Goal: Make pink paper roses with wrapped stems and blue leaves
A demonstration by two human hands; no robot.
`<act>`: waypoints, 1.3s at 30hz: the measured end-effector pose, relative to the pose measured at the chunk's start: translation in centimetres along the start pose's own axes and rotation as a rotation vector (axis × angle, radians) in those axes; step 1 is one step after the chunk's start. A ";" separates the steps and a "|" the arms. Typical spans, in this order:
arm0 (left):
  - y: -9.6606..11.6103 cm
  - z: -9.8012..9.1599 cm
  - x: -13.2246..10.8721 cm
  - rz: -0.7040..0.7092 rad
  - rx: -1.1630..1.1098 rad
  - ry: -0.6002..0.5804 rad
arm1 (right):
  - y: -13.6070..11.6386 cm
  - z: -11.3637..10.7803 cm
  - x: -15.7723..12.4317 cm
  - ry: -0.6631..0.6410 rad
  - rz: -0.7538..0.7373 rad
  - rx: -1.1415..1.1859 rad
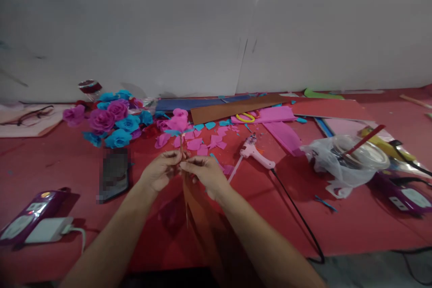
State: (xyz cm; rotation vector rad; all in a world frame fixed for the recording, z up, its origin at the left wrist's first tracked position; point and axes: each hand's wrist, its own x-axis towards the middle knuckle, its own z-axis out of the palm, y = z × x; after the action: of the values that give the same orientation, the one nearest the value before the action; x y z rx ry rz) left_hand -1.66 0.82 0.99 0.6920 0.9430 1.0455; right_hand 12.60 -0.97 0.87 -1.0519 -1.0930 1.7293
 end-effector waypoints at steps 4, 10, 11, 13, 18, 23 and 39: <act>0.0 -0.1 -0.1 -0.026 -0.040 -0.106 | -0.5 -0.2 0.0 -0.060 0.124 0.163; 0.1 0.1 -0.4 -0.029 0.003 -0.119 | -0.6 -0.1 -0.1 -0.003 0.049 0.179; 0.1 0.1 -0.4 -0.033 0.016 -0.103 | -0.5 0.0 -0.1 0.007 0.030 0.169; 0.1 0.0 -0.4 -0.021 0.032 -0.060 | -0.3 0.1 -0.1 0.036 -0.034 0.124; 0.2 0.3 -0.6 -0.018 0.002 -0.073 | -0.2 0.3 -0.3 0.012 -0.010 0.139; 0.2 1.1 -0.9 -0.053 -0.115 -0.133 | -0.4 0.3 -0.3 -0.067 0.178 0.364; 0.4 1.1 -1.2 -0.095 -0.079 -0.079 | -0.8 0.4 -0.8 -0.009 0.086 0.213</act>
State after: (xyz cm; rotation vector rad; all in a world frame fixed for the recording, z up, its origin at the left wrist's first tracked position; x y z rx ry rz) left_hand -1.10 -0.16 2.17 0.6130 0.8539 0.9602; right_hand 12.61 -1.56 1.96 -0.9702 -0.8572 1.8741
